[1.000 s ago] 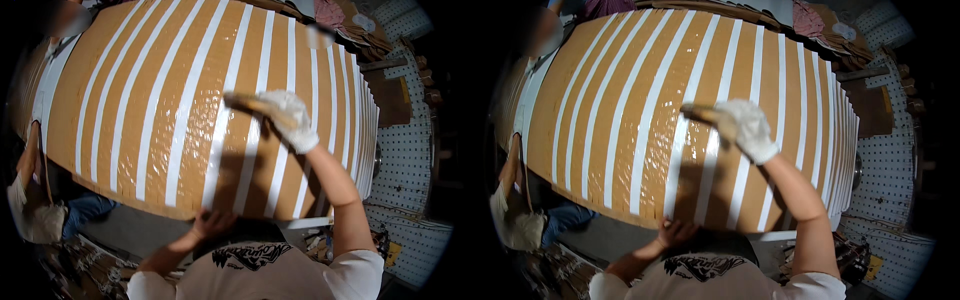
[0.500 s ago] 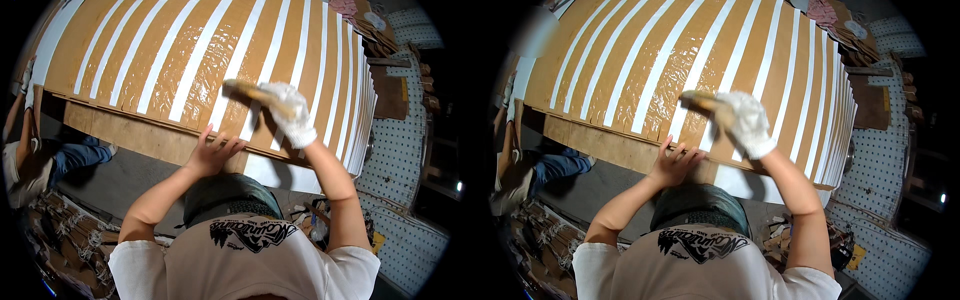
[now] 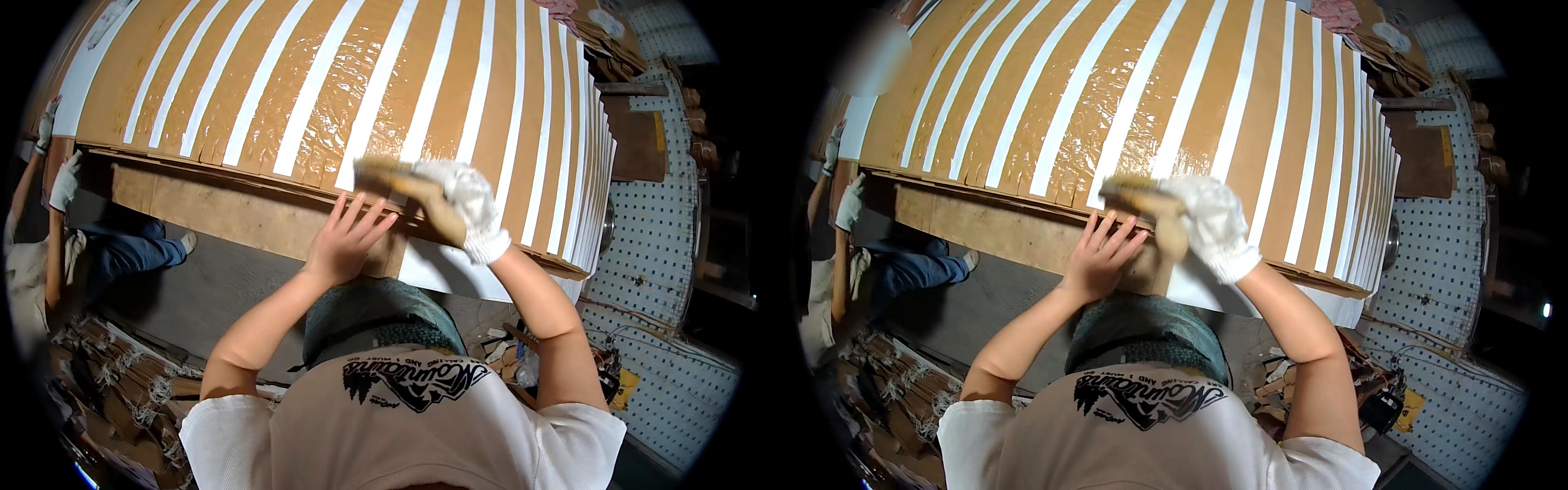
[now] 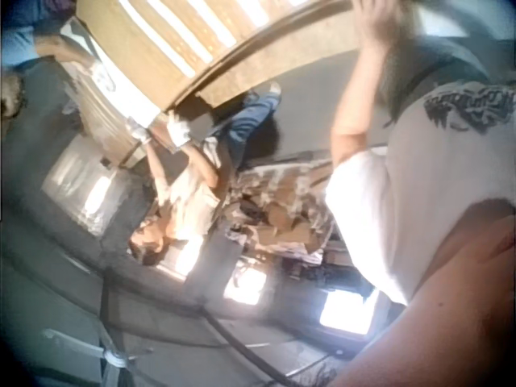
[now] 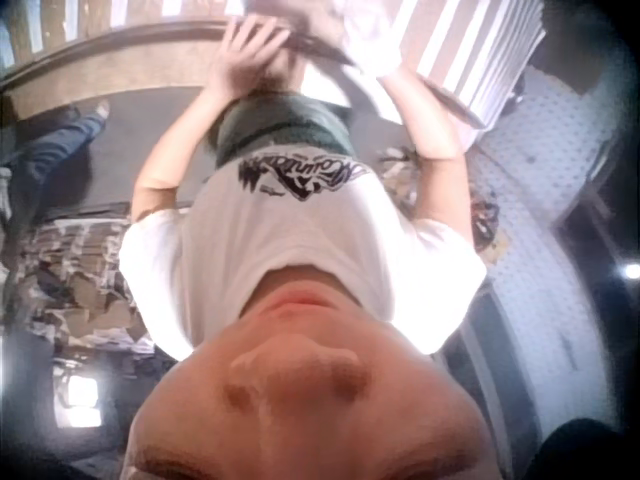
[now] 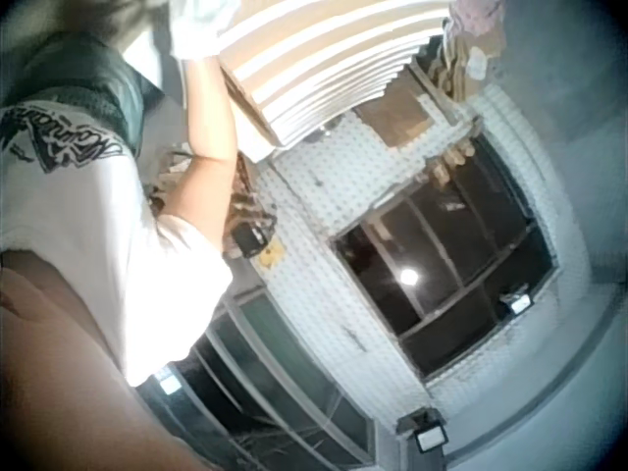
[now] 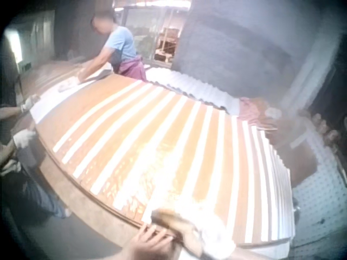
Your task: The person repeatedly dips a wide brush into a metal bowl of liquid and applies it in long strokes across a large striped cardboard sheet. The person occasionally uses a small blue scraper to smooth the surface. A coworker is visible in the background working on the same sheet.
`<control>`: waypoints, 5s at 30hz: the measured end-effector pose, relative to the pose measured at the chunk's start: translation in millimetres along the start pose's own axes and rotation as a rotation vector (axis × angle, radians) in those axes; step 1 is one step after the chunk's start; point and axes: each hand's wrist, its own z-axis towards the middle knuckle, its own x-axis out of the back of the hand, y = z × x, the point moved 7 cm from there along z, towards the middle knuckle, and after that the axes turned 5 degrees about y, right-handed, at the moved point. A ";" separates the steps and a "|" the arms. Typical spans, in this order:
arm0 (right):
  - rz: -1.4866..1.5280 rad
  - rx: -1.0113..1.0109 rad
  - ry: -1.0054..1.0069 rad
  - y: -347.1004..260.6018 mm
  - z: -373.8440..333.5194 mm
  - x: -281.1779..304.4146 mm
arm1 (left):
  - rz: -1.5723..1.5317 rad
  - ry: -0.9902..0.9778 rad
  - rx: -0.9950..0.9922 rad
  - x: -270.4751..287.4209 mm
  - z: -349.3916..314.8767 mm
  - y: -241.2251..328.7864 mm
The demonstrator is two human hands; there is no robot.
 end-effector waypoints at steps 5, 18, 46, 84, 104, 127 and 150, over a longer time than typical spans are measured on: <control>-0.153 -0.209 -0.363 4.9 25.8 48.5 | 0.023 -0.128 0.130 8.2 -0.7 14.3; -0.055 -0.365 -0.586 70.3 -33.9 58.7 | 0.203 -0.184 0.118 14.0 31.8 31.2; -0.159 -0.434 0.169 360.1 264.8 86.1 | 0.309 -0.227 0.016 -21.1 26.3 16.8; 0.305 0.068 -0.004 88.9 -80.8 79.8 | 0.238 -0.188 0.078 -6.8 30.1 30.3; -0.230 0.211 0.393 51.1 -33.6 59.4 | 0.144 0.150 0.173 30.3 11.0 8.0; -0.175 -0.377 0.088 245.1 219.6 58.8 | 0.194 -0.030 0.127 9.5 21.7 -22.8; -0.211 -0.320 0.533 445.9 419.5 135.2 | 0.220 0.247 0.621 169.9 -118.0 -364.5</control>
